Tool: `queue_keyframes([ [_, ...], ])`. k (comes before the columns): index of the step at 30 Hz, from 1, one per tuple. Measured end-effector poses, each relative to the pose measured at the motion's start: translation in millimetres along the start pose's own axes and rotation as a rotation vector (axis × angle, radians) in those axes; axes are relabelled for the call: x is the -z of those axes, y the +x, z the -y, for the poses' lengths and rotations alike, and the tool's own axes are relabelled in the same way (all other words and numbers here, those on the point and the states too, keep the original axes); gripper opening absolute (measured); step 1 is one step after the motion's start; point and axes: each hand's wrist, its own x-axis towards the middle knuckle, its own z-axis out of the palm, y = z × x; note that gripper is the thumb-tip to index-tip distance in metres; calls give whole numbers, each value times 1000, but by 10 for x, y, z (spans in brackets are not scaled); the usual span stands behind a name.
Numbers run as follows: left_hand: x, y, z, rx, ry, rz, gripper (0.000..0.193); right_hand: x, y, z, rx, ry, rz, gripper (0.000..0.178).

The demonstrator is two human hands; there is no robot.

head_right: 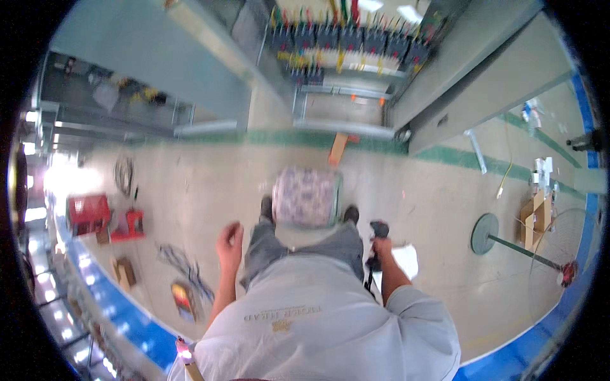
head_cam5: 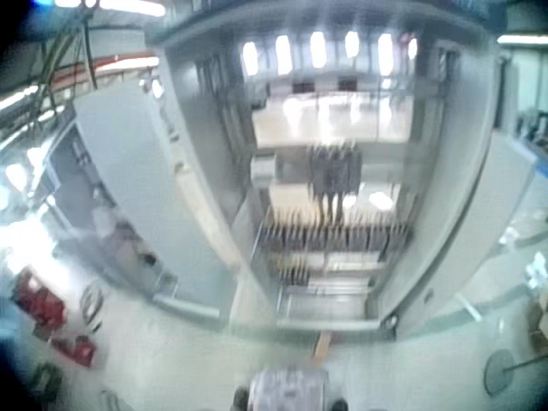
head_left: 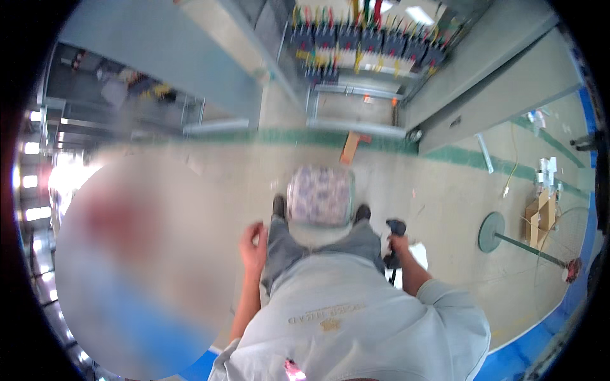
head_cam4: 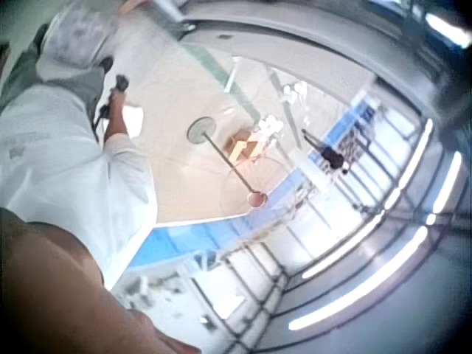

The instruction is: The person works inside an open electrical panel, using a cordless drill to tighten terminal screws on multiple circuit breakers. They handle and organize multicolored wires, then move a stool to access a different section of the panel and continue securing connections.

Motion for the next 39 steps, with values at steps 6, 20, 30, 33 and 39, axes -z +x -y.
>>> queue_keyframes([
  [6, 649, -644, -1698, -751, -270, -272, 39, 229, -775, -59, 6, 227, 40, 15],
  [20, 1590, -1365, -2339, -1370, -198, -1055, 41, 122, -691, -140, 142, -251, -6, 39],
  [30, 1872, -1933, -2158, -1227, 84, -1064, 35, -113, -637, 1482, 239, -314, 187, 13],
  [33, 1828, -1748, -2225, -1115, -55, -1112, 26, -200, -602, 1730, 299, -413, 202, 13],
  [39, 1711, -892, -958, -576, 45, -879, 23, -300, -648, 1857, 340, -479, 170, 16],
])
